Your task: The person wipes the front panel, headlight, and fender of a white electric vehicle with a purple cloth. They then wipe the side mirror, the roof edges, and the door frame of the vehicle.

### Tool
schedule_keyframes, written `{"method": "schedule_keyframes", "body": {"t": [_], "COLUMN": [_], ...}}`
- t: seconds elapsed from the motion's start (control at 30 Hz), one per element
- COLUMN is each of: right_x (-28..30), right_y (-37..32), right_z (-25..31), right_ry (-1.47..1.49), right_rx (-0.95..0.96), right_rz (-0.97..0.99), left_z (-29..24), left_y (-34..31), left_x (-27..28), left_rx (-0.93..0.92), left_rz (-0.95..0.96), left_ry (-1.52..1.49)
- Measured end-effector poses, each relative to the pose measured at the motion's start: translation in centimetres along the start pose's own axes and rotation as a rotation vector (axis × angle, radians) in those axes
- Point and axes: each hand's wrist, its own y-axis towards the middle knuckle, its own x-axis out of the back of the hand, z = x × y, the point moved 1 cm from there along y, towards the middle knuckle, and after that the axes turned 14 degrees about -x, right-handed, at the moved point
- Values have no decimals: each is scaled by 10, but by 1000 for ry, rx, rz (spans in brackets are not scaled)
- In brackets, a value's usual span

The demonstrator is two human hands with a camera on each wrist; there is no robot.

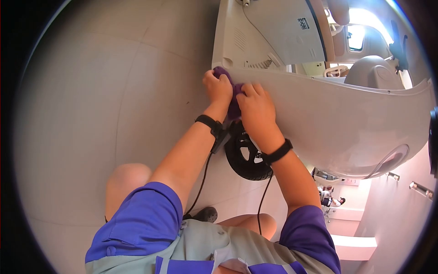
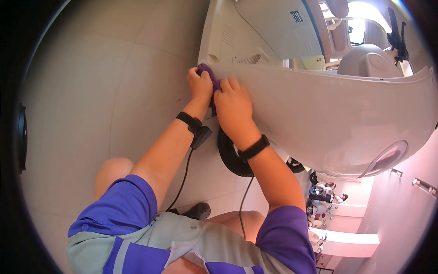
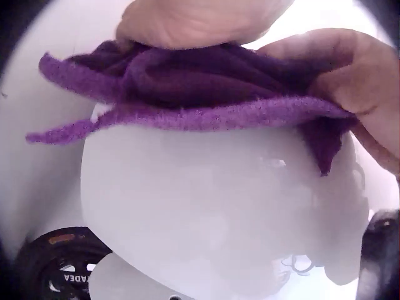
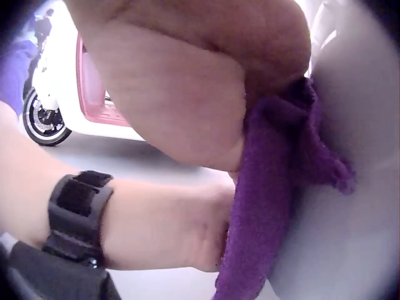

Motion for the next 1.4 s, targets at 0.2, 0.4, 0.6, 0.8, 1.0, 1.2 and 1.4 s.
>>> {"method": "schedule_keyframes", "body": {"t": [0.2,0.4,0.6,0.8,1.0,1.2,1.4], "right_x": [55,139,64,27,99,163,138], "right_y": [-55,-113,-123,-114,-134,-160,-143], "right_z": [-18,-64,-56,-41,-74,-120,-93], "right_ry": [113,-65,-16,76,158,16,9], "right_rx": [-87,-317,-118,-125,-50,-155,-126], "right_rz": [-75,-668,-503,-565,-614,-904,-835], "left_z": [-80,-175,-73,-61,-136,-230,-219], "left_y": [-37,-115,-122,-119,-142,-154,-125], "left_x": [-6,26,17,18,20,30,25], "left_rx": [-170,-866,-1316,-850,-829,-1334,-1442], "left_rz": [105,381,256,254,315,541,452], "left_ry": [-30,-451,-62,-31,-188,-360,34]}}
